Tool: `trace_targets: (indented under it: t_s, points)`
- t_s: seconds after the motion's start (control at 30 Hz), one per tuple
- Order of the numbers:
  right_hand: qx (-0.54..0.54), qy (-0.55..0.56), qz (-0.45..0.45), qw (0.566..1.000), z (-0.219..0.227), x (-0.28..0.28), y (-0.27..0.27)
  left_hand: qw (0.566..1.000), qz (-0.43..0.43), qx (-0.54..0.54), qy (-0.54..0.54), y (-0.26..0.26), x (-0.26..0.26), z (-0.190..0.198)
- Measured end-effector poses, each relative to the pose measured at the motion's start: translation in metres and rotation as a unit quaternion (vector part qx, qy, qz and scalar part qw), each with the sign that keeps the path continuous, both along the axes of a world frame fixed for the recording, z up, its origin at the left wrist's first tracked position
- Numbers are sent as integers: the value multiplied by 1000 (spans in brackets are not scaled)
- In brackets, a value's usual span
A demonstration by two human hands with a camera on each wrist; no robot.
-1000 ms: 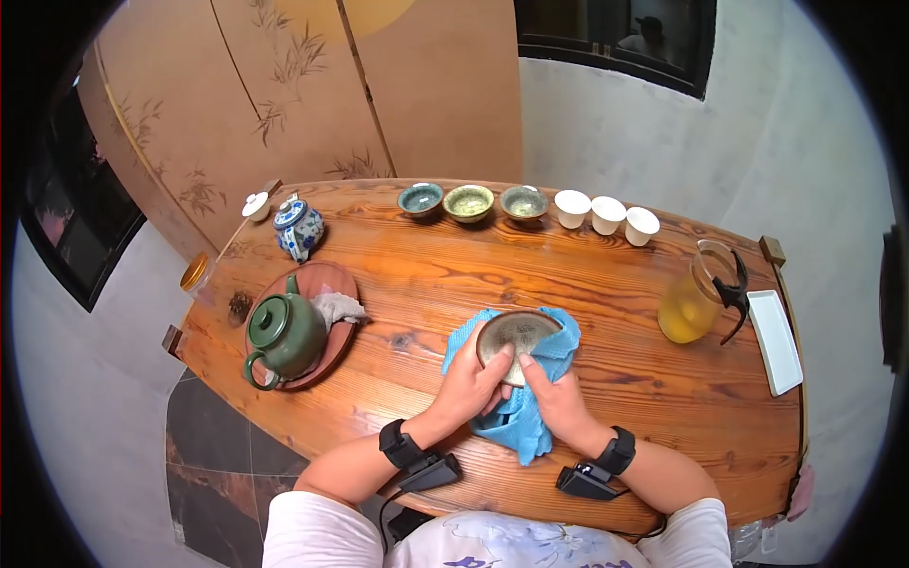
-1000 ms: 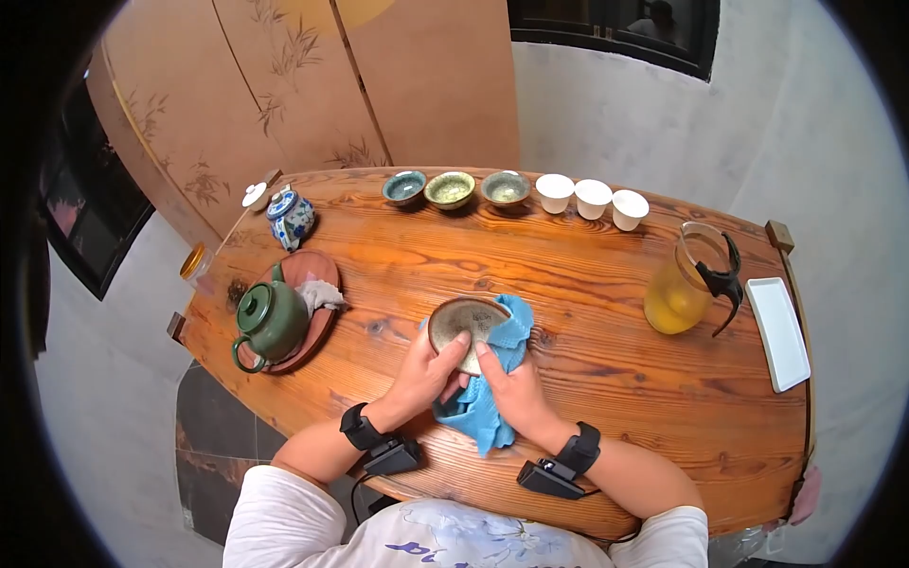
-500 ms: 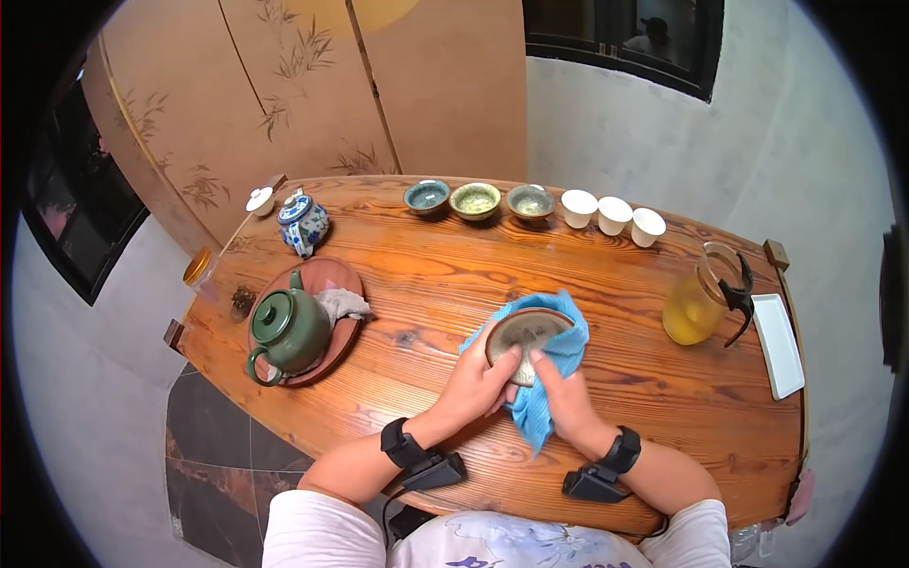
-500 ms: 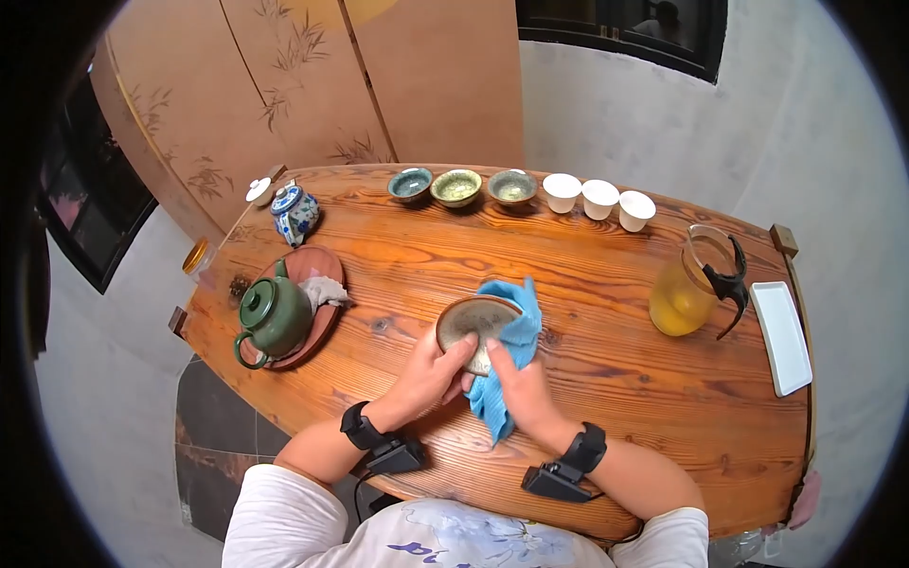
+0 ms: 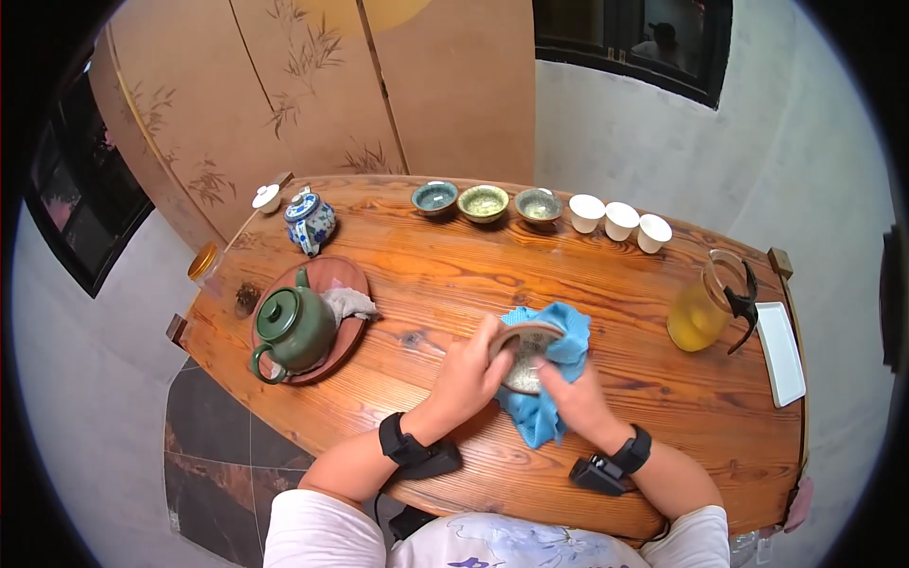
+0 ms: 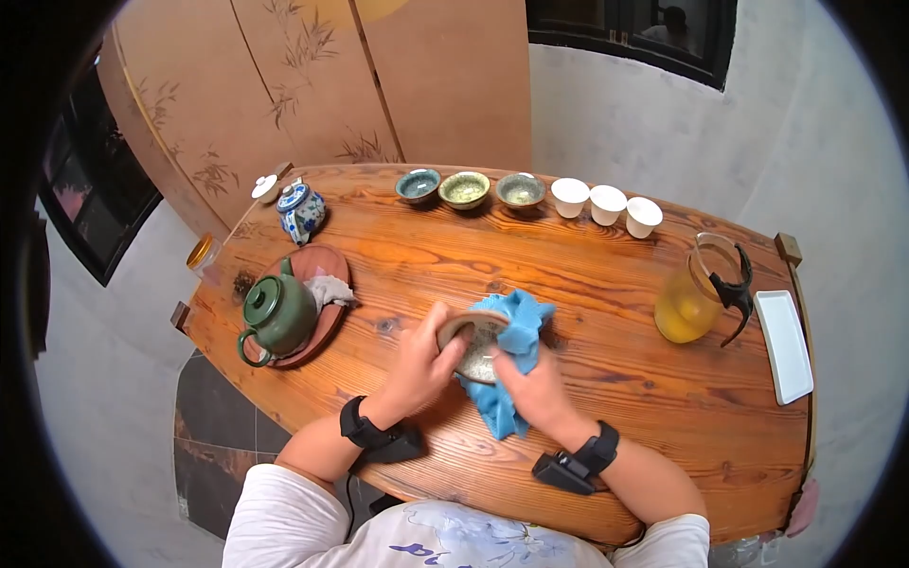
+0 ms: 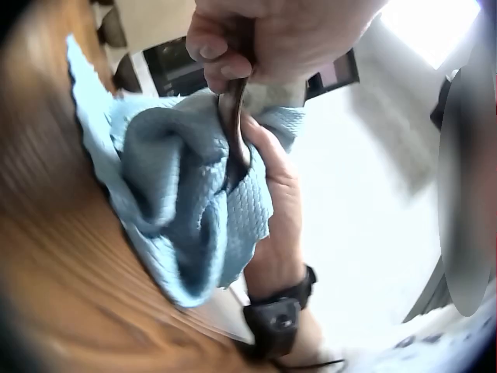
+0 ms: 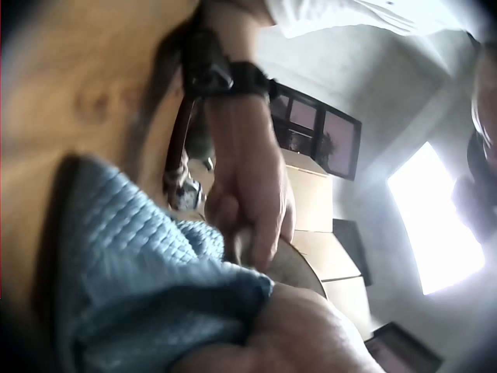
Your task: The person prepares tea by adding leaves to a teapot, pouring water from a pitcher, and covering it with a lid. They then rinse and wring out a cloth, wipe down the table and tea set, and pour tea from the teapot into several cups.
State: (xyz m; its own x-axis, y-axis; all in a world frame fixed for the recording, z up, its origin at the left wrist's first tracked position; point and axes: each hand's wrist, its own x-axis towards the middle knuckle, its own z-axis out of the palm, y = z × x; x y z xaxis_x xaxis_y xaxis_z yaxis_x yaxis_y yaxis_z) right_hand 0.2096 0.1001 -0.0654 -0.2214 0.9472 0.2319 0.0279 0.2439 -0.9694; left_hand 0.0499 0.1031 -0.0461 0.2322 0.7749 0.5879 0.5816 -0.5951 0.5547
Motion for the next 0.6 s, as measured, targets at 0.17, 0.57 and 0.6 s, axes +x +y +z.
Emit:
trace_targets:
  t_s: [0.17,0.57,0.6]
  points:
    - [-152,151,135,968,-11,-8,-4,895,-59,-334,-290,1,2,4]
    - [-269,281,76,918,-25,19,36,856,173,-303,-381,163,-159,11]
    - [-272,289,90,914,-28,21,38,840,212,-304,-396,179,-177,6]
